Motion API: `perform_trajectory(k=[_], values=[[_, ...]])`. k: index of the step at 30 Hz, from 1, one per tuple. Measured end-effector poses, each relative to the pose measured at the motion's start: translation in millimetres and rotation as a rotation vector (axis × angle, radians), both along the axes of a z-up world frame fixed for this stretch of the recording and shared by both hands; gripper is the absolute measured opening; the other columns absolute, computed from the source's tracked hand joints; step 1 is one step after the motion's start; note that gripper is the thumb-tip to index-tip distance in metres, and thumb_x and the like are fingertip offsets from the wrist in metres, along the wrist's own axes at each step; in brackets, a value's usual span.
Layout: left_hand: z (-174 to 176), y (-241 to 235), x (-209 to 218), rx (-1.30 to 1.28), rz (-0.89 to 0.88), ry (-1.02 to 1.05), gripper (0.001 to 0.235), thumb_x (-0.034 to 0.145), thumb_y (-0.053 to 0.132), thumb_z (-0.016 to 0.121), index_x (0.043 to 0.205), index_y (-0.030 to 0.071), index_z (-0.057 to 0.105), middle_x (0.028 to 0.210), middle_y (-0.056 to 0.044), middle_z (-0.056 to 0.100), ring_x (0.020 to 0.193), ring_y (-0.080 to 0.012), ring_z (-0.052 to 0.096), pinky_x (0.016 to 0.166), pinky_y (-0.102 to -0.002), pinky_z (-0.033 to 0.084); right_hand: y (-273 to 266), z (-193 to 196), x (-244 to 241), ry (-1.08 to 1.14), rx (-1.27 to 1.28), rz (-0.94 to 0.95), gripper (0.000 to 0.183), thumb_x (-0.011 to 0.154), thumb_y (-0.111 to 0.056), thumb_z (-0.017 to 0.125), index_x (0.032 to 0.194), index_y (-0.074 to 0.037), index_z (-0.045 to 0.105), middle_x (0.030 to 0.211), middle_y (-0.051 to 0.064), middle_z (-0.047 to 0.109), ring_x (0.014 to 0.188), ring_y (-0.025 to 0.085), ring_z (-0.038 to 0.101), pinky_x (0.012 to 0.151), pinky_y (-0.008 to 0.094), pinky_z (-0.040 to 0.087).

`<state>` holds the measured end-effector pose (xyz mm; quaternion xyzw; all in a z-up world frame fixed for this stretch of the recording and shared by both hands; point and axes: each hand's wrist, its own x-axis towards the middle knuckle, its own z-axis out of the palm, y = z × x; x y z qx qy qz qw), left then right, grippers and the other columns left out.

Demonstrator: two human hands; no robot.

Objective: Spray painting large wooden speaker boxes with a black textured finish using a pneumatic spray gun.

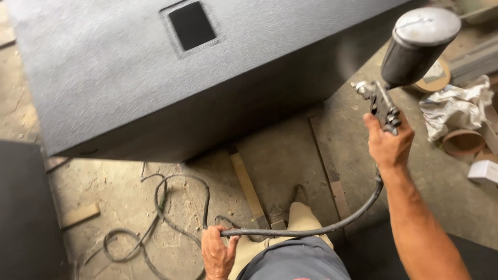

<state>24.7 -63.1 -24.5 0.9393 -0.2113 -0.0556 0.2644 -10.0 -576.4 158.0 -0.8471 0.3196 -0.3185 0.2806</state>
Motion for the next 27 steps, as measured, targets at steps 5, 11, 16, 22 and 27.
perform_trajectory(k=[5,11,16,22,27], values=[[28.6,41.2,-3.5,-0.131,0.124,-0.112,0.064,0.097,0.075,0.035,0.105,0.015,0.057,0.1,-0.006,0.061,0.093,-0.0278,0.058,0.08,-0.042,0.047,69.7,-23.2,5.3,-0.026,-0.033,0.121,0.035,0.107,-0.029,0.083,0.11,0.003,0.068,0.086,0.014,0.069,0.076,0.028,0.064,0.068,0.044,0.051],[20.8,92.8,-24.0,-0.229,0.32,-0.095,0.078,0.098,0.078,0.028,0.118,0.01,0.059,0.123,-0.018,0.066,0.128,-0.0372,0.064,0.101,-0.048,0.052,169.2,-13.8,44.1,-0.027,0.159,0.326,0.037,0.103,-0.02,0.081,0.13,0.002,0.07,0.091,0.006,0.068,0.08,0.016,0.06,0.077,0.036,0.052],[24.9,127.8,-35.1,-0.309,0.449,-0.135,0.077,0.1,0.076,0.03,0.125,0.008,0.059,0.125,-0.013,0.066,0.135,-0.0386,0.062,0.106,-0.049,0.051,249.4,-0.3,86.8,-0.007,0.342,0.481,0.044,0.098,-0.016,0.081,0.138,-0.002,0.068,0.107,0.004,0.075,0.093,0.012,0.066,0.087,0.028,0.055],[28.3,168.0,-54.7,-0.379,0.611,-0.125,0.079,0.102,0.075,0.028,0.131,0.007,0.053,0.136,-0.016,0.063,0.142,-0.0405,0.056,0.114,-0.053,0.047,332.9,9.0,136.8,0.045,0.436,0.749,0.049,0.1,-0.018,0.077,0.144,-0.004,0.064,0.084,-0.003,0.062,0.063,0.01,0.049,0.058,0.026,0.047],[31.0,191.5,-66.5,-0.41,0.722,-0.085,0.083,0.101,0.078,0.023,0.137,0.007,0.047,0.144,-0.021,0.057,0.145,-0.0416,0.052,0.117,-0.058,0.049,392.6,6.5,179.2,-0.017,0.428,0.916,0.052,0.097,-0.019,0.08,0.144,-0.005,0.063,0.106,0.007,0.078,0.083,0.015,0.07,0.077,0.025,0.058]])
